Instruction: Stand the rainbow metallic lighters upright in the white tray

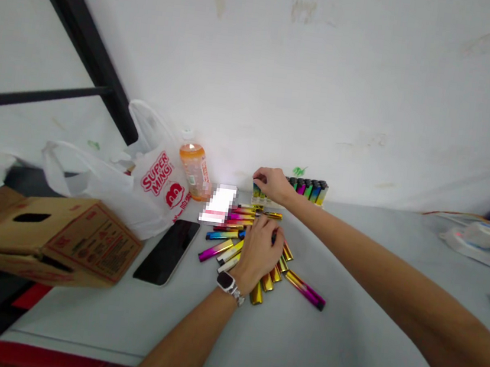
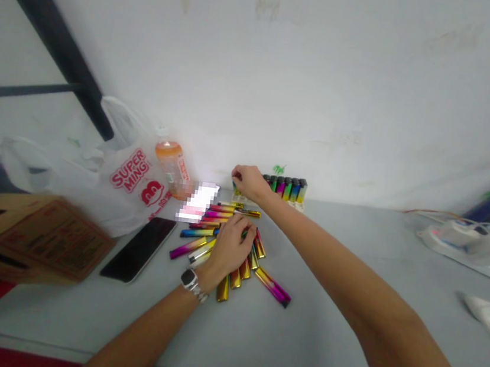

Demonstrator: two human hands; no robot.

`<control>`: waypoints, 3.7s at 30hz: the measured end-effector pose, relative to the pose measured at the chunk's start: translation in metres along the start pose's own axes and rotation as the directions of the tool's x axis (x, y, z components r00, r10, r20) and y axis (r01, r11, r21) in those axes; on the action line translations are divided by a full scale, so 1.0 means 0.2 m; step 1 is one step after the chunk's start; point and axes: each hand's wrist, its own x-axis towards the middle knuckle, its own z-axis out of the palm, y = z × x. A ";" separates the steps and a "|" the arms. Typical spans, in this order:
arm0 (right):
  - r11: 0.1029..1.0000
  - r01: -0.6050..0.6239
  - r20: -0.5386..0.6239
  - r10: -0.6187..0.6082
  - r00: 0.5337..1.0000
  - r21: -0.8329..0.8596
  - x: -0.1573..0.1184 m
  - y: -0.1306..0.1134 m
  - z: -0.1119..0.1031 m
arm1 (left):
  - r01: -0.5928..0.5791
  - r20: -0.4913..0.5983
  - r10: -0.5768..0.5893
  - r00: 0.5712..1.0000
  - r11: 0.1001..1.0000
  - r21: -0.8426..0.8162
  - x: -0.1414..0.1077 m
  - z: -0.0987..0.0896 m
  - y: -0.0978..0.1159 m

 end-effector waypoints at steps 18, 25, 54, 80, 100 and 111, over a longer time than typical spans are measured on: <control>0.987 -0.037 -0.081 0.025 0.996 -0.155 0.00 -0.01 0.07 | 0.049 0.029 -0.051 0.998 0.997 0.053 0.00 -0.01 0.01; 0.968 -0.014 -0.105 -0.013 0.994 -0.249 -0.04 0.01 0.09 | 0.037 0.032 -0.039 0.999 0.997 0.070 0.00 -0.01 0.01; 0.977 0.211 0.250 -0.198 0.948 -0.024 -0.57 -0.12 0.16 | -0.114 0.200 0.043 0.979 0.927 0.358 -0.34 -0.15 -0.12; 0.927 -0.243 0.094 0.280 0.956 -0.285 -1.11 0.02 -0.22 | -0.249 0.208 0.206 0.956 0.945 0.211 -0.20 0.12 0.13; 0.845 -0.302 0.035 0.353 0.935 -0.441 -1.07 0.08 -0.20 | -0.278 0.136 0.244 0.960 0.872 0.403 -0.02 0.16 0.05; 0.853 -0.317 -0.077 0.314 0.946 -0.414 -0.99 0.10 -0.33 | -0.250 0.053 0.245 0.968 0.935 0.252 0.08 0.10 0.04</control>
